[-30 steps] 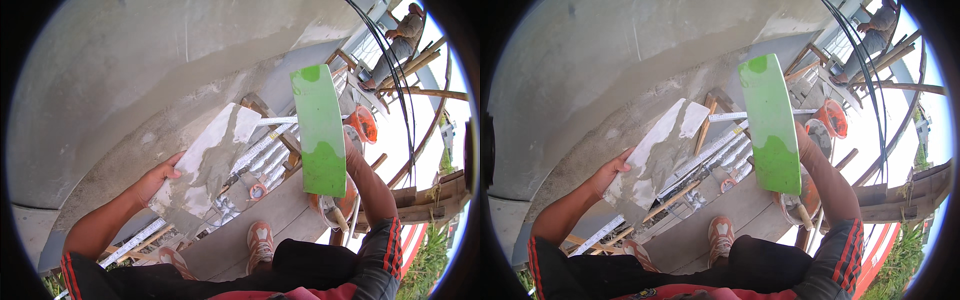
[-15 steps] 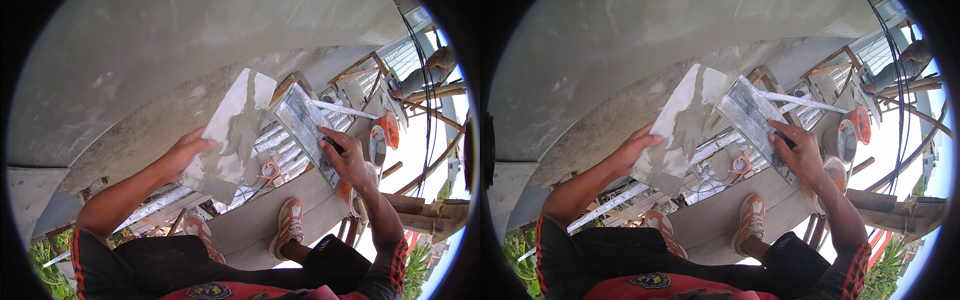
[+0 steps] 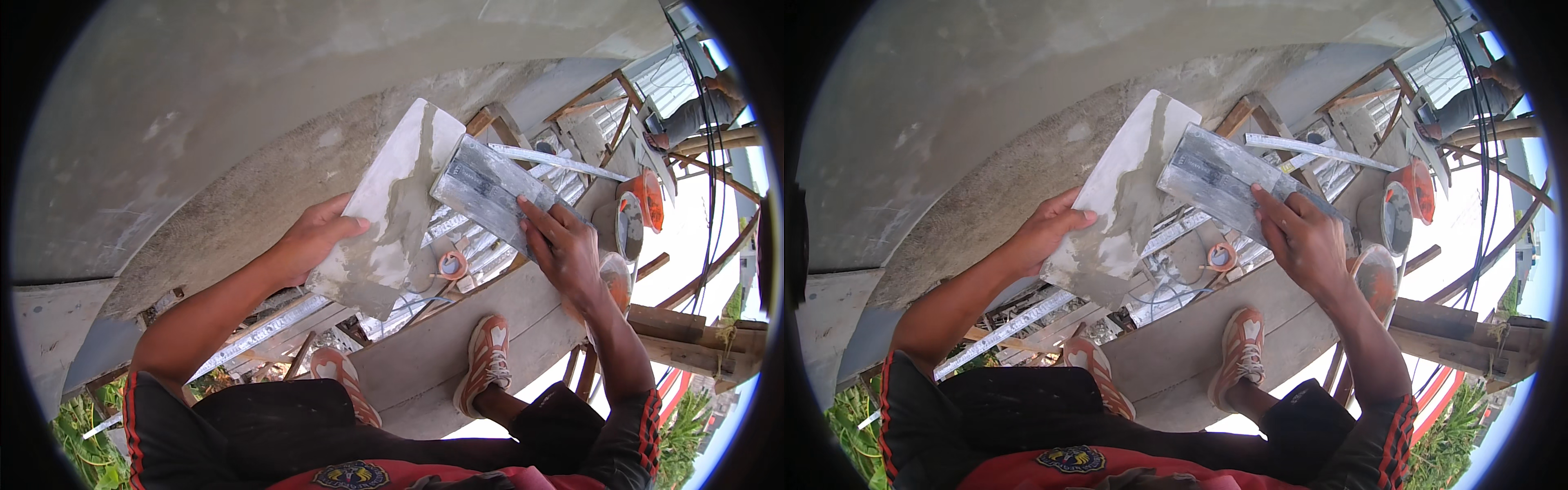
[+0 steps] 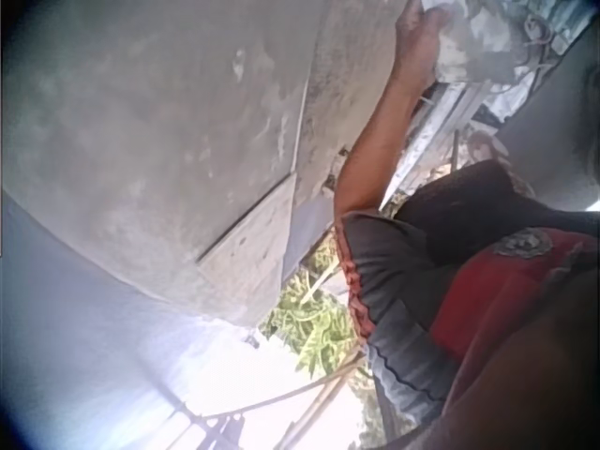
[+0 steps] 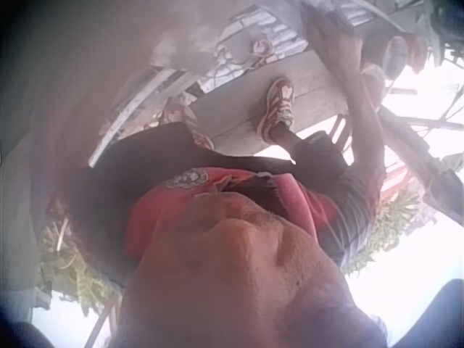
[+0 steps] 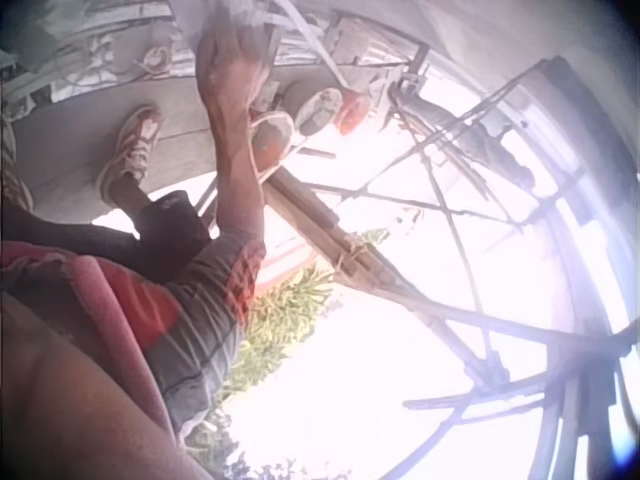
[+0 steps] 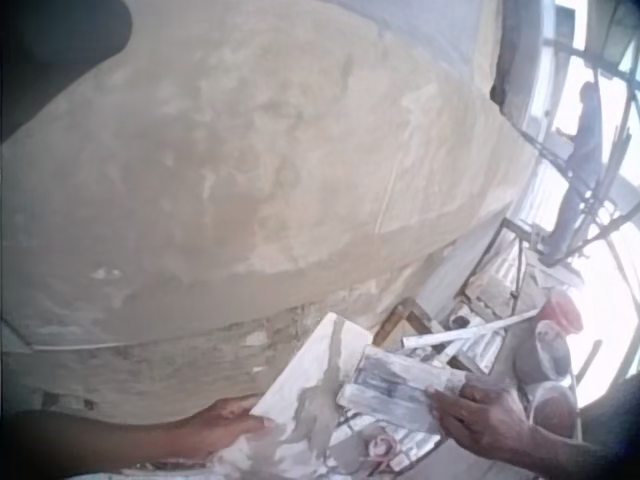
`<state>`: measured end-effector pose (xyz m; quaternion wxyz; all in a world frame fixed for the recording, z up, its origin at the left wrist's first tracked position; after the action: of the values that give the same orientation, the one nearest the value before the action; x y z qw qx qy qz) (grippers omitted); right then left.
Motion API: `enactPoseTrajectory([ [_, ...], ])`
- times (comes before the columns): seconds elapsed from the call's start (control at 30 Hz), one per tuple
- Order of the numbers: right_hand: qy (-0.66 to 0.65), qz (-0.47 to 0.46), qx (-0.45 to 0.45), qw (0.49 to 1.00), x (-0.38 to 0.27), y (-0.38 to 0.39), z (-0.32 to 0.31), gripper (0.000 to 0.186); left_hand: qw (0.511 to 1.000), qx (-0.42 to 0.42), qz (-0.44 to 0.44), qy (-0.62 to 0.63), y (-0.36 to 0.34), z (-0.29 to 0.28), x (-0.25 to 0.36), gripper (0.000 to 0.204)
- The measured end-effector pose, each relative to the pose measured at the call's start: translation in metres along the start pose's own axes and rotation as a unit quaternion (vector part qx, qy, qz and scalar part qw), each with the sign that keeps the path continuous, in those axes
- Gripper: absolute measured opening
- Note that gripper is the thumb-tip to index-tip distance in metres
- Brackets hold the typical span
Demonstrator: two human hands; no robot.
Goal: The person applies and smooths plaster on a wall using a brush, trowel, and float. They repeatedly scoop plaster from a bucket, spread it on the wall, and level the surface with a straightedge and float.
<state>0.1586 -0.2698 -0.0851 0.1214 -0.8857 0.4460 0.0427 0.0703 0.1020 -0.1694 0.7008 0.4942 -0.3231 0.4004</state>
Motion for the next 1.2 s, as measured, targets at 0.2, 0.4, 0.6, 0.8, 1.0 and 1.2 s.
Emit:
enactPoseTrajectory([
  [0.2, 0.09, -0.052, -0.008, 0.995, -0.003, -0.007, 0.0, 0.046, 0.998, -0.022, -0.018, -0.052, 0.0, 0.0, 0.002, 0.056],
  [0.4, 0.104, 0.021, 0.066, 0.992, 0.006, -0.019, 0.02, 0.046, 0.989, -0.032, -0.049, -0.139, 0.015, -0.016, -0.011, 0.054],
  [0.6, -0.461, 0.31, 0.131, 0.821, 0.017, -0.042, 0.11, 0.041, 0.983, 0.049, -0.136, -0.11, 0.063, -0.053, -0.048, 0.052],
  [0.8, -0.63, 0.348, 0.267, 0.641, -0.074, -0.079, 0.245, 0.053, 0.975, 0.202, -0.098, -0.002, 0.128, -0.095, -0.1, 0.054],
  [1.0, -0.657, 0.385, 0.295, 0.577, -0.149, -0.131, 0.254, 0.058, 0.95, 0.299, -0.035, 0.076, 0.193, -0.132, -0.166, 0.068],
  [1.2, -0.671, 0.355, 0.3, 0.577, -0.158, -0.151, 0.235, 0.058, 0.93, 0.324, 0.005, 0.171, 0.197, -0.106, -0.184, 0.074],
])
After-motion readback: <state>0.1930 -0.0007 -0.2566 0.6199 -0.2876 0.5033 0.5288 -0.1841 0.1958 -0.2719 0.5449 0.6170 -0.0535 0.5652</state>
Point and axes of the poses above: each hand's wrist, its own y-axis away from the middle knuckle, its own z-axis out of the palm, x = y × z, the point moved 1 cm from there along -y, towards the middle knuckle, and after that the axes turned 4 degrees about z, right-handed, at the moved point
